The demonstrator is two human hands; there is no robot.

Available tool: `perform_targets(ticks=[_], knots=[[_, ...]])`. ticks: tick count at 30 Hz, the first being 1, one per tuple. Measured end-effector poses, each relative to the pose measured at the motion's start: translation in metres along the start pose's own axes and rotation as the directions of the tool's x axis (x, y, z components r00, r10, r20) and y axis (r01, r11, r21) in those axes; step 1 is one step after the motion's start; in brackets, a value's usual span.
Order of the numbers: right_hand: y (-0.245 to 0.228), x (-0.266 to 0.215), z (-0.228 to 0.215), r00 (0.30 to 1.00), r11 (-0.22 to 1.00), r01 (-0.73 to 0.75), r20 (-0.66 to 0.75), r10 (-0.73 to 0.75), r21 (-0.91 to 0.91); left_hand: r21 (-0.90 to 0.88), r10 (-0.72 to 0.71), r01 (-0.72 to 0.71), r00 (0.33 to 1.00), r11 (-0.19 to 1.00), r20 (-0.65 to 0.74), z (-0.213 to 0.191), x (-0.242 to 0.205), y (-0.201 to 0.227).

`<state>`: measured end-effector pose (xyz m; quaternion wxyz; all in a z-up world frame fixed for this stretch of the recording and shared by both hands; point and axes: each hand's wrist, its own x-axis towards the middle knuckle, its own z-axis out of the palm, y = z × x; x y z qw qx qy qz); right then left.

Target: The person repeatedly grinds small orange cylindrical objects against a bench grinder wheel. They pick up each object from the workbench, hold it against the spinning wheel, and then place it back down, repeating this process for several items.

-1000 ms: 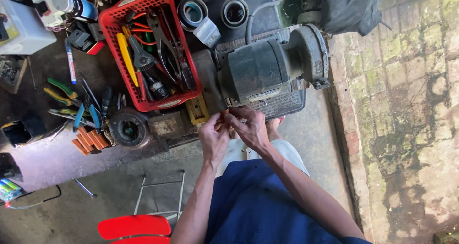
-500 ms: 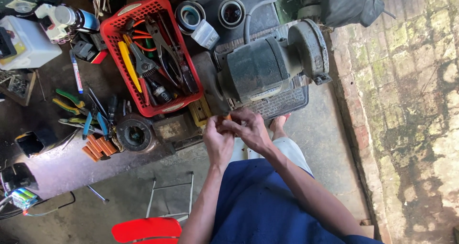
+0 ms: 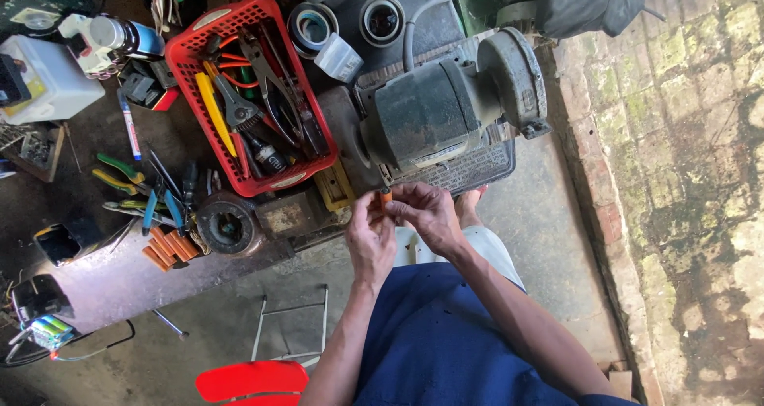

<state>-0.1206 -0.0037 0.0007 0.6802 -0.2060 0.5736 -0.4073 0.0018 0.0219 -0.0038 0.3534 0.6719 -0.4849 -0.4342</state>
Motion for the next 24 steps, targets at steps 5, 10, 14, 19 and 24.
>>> perform_targets(ticks=[5, 10, 14, 19, 24], knots=[[-0.01, 0.008, 0.006, 0.998, 0.986, -0.015, -0.061, 0.005, -0.169, -0.047, -0.032, 0.031, 0.999, 0.998, -0.028, 0.001, 0.007, -0.005], [-0.006, 0.014, 0.004, 0.996, 0.978, -0.004, -0.091, -0.016, -0.21, -0.159, -0.09, 0.074, 0.991, 0.985, -0.098, 0.006, 0.013, 0.009], [-0.011, 0.011, 0.007, 0.996, 0.976, 0.003, -0.084, -0.022, -0.218, -0.205, -0.12, 0.094, 0.986, 0.974, -0.117, 0.007, 0.014, 0.013], [-0.01, 0.004, 0.012, 0.997, 0.981, -0.041, -0.075, 0.027, -0.188, -0.203, -0.098, 0.073, 0.989, 0.976, -0.112, -0.003, 0.008, 0.018], [-0.004, -0.018, 0.0, 0.991, 0.952, 0.035, 0.131, 0.005, -0.304, 0.202, 0.477, -0.433, 0.825, 0.878, -0.305, -0.041, -0.006, 0.019]])
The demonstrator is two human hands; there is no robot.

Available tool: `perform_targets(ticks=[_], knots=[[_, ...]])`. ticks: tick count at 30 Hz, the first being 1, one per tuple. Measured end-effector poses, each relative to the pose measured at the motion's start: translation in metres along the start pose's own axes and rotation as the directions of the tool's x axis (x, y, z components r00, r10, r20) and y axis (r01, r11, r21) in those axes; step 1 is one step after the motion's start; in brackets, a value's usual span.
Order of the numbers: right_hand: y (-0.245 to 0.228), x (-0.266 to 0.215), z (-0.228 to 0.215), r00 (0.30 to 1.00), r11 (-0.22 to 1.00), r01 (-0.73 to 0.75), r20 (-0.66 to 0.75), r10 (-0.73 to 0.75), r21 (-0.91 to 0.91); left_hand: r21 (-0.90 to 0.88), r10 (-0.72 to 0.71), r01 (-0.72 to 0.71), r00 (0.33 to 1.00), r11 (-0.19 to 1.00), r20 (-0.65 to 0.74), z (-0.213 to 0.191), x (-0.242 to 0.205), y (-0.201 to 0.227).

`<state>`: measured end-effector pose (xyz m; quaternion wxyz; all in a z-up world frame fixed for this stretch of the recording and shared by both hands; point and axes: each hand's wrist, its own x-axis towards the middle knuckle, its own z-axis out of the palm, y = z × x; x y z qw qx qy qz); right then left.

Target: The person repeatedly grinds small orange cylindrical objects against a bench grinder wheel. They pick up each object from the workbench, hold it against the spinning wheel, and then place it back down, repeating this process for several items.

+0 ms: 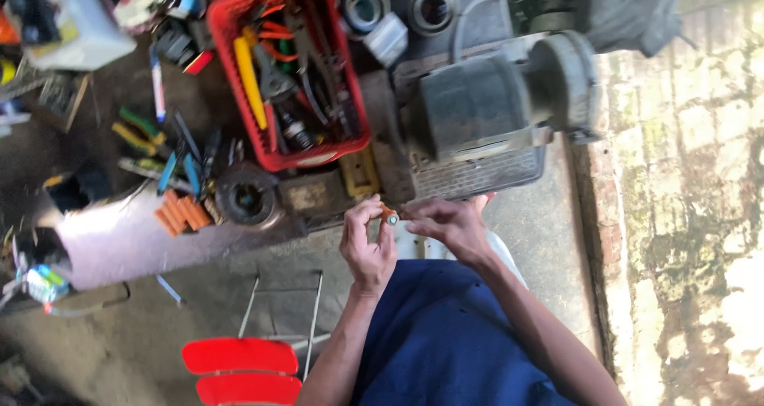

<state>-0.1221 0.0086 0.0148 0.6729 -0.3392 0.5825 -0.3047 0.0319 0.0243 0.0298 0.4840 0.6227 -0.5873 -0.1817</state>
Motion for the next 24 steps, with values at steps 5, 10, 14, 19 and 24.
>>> perform_targets(ticks=[5, 10, 14, 19, 24], knots=[[0.048, -0.028, -0.032, 0.979, 0.966, -0.17, 0.079, 0.189, -0.195, 0.019, 0.102, -0.101, 0.991, 0.995, -0.091, -0.038, 0.008, -0.008], [0.079, -0.053, -0.06, 0.946, 0.889, -0.315, -0.036, 0.322, -0.333, 0.054, 0.022, -0.013, 0.987, 0.998, -0.159, -0.072, 0.0, -0.02], [0.098, -0.067, -0.08, 0.915, 0.801, -0.393, -0.276, 0.293, -0.452, 0.039, -0.518, 0.552, 0.802, 0.833, -0.298, -0.133, -0.01, -0.058], [0.183, -0.086, -0.137, 0.822, 0.696, -0.54, -0.474, 0.314, -0.473, -0.075, -0.563, 0.66, 0.569, 0.747, -0.599, -0.236, -0.013, -0.168], [0.212, -0.123, -0.143, 0.792, 0.807, -0.543, -0.462, 0.399, -0.234, 0.104, -0.605, 0.826, 0.486, 0.555, -0.632, -0.317, 0.03, -0.208]])
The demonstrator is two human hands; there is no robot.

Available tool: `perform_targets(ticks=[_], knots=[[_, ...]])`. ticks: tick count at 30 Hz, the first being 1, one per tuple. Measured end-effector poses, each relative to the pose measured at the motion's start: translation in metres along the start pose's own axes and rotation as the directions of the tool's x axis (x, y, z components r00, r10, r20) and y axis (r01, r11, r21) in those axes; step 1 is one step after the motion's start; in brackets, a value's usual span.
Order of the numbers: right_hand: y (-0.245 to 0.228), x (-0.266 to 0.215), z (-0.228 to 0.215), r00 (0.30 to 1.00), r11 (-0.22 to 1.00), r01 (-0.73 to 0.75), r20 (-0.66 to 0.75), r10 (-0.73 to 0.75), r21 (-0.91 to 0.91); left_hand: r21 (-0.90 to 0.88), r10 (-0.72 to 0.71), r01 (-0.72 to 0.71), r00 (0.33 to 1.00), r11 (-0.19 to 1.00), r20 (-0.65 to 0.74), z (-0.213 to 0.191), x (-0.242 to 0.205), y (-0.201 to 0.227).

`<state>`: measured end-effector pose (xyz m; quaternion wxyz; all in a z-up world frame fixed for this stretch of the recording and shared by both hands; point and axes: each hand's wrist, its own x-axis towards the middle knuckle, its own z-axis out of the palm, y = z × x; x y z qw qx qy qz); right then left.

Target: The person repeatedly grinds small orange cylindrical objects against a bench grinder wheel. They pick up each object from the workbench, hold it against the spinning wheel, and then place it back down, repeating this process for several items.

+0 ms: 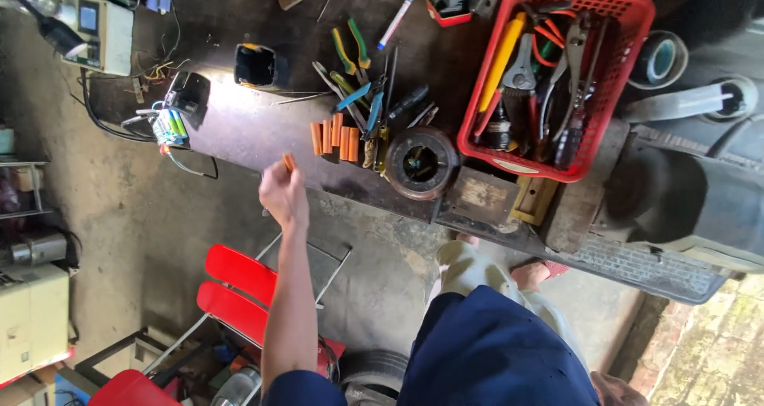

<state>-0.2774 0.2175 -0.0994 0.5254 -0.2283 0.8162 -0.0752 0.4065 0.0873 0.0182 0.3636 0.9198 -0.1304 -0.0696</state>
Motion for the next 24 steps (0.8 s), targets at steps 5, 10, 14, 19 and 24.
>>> perform_targets(ticks=[5, 10, 14, 19, 24], knots=[[-0.037, 0.003, 0.011, 0.989, 0.95, -0.142, -0.008, 0.146, -0.277, 0.069, 0.121, -0.137, 0.974, 0.988, 0.192, 0.02, 0.054, -0.026], [-0.046, 0.005, 0.027, 0.996, 0.911, 0.091, 0.025, -0.089, -0.403, 0.111, 0.285, -0.313, 0.934, 0.943, 0.214, 0.033, 0.061, -0.011], [-0.077, -0.024, 0.047, 0.996, 0.943, 0.085, 0.014, -0.085, -0.321, 0.347, 0.231, -0.38, 0.887, 0.858, 0.399, 0.048, 0.069, -0.002], [-0.069, -0.019, 0.051, 0.995, 0.963, 0.09, 0.061, -0.077, -0.255, 0.314, 0.232, -0.393, 0.865, 0.864, 0.445, 0.048, 0.07, 0.017], [-0.104, -0.04, 0.058, 0.997, 0.942, 0.013, 0.071, 0.012, -0.336, 0.316, 0.2, -0.41, 0.825, 0.855, 0.528, 0.048, 0.069, 0.007]])
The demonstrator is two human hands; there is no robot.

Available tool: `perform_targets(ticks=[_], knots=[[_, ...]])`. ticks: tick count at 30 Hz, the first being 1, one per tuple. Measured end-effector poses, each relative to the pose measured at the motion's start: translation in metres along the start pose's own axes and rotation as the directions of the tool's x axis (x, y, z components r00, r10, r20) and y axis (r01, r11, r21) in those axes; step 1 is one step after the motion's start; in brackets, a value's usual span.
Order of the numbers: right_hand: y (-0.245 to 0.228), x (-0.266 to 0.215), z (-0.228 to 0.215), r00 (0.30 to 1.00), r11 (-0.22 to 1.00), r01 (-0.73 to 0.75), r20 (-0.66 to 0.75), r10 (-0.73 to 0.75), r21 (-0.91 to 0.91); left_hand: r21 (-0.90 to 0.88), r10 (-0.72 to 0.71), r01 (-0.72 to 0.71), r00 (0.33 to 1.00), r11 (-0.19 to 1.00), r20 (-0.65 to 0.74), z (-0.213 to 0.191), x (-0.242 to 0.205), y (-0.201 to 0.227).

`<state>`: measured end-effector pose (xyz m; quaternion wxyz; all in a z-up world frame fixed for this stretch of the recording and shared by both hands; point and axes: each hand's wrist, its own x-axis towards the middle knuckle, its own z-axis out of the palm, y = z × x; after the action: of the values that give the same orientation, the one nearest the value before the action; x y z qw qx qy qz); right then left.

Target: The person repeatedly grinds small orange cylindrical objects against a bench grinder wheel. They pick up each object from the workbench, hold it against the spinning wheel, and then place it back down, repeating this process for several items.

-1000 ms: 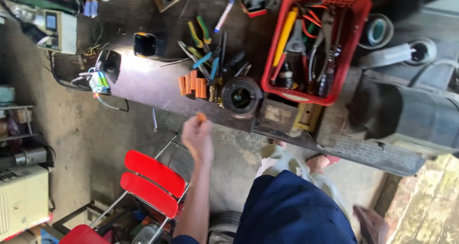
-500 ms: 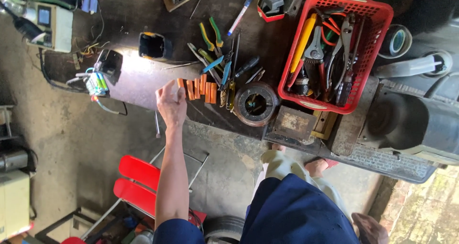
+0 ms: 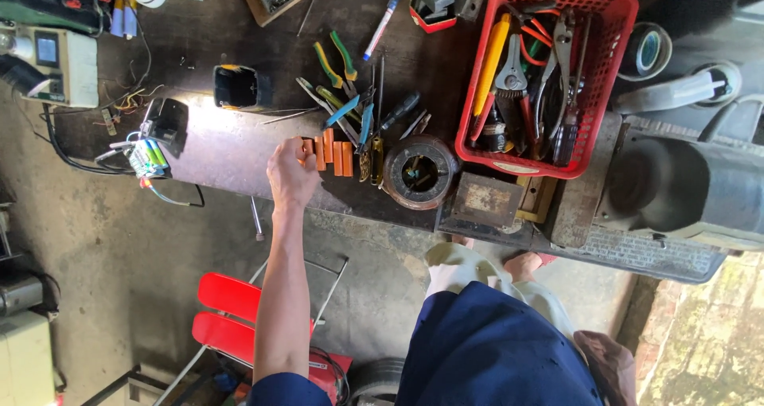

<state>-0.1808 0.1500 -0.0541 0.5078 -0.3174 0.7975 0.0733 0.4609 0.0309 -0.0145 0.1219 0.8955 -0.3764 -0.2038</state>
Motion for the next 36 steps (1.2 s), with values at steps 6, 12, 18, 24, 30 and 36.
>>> perform_targets(ticks=[6, 12, 18, 24, 30, 36], knots=[[0.029, 0.033, 0.011, 0.994, 0.972, 0.095, -0.027, -0.104, -0.216, 0.093, 0.012, -0.028, 0.985, 0.995, 0.174, -0.015, -0.013, 0.028], [0.0, 0.016, 0.008, 0.996, 0.964, 0.083, -0.017, -0.09, -0.251, 0.029, -0.015, 0.011, 0.989, 1.0, 0.149, -0.018, -0.023, 0.041], [-0.033, -0.016, 0.003, 0.983, 0.983, 0.184, -0.018, -0.184, -0.022, -0.146, 0.376, -0.413, 0.898, 0.899, -0.229, 0.007, -0.089, 0.039], [-0.08, -0.042, 0.005, 0.933, 0.913, 0.359, -0.031, -0.36, 0.193, -0.243, 0.701, -0.739, 0.674, 0.629, -0.235, 0.037, -0.194, 0.147], [-0.108, -0.046, 0.006, 0.801, 0.648, 0.582, -0.21, -0.561, 0.492, -0.524, 0.742, -0.72, 0.632, 0.455, -0.223, 0.1, -0.242, 0.24], [-0.142, -0.039, -0.011, 0.71, 0.572, 0.704, -0.435, -0.554, 0.421, -0.738, 0.537, -0.271, 0.831, 0.618, 0.145, 0.18, -0.273, 0.288]])
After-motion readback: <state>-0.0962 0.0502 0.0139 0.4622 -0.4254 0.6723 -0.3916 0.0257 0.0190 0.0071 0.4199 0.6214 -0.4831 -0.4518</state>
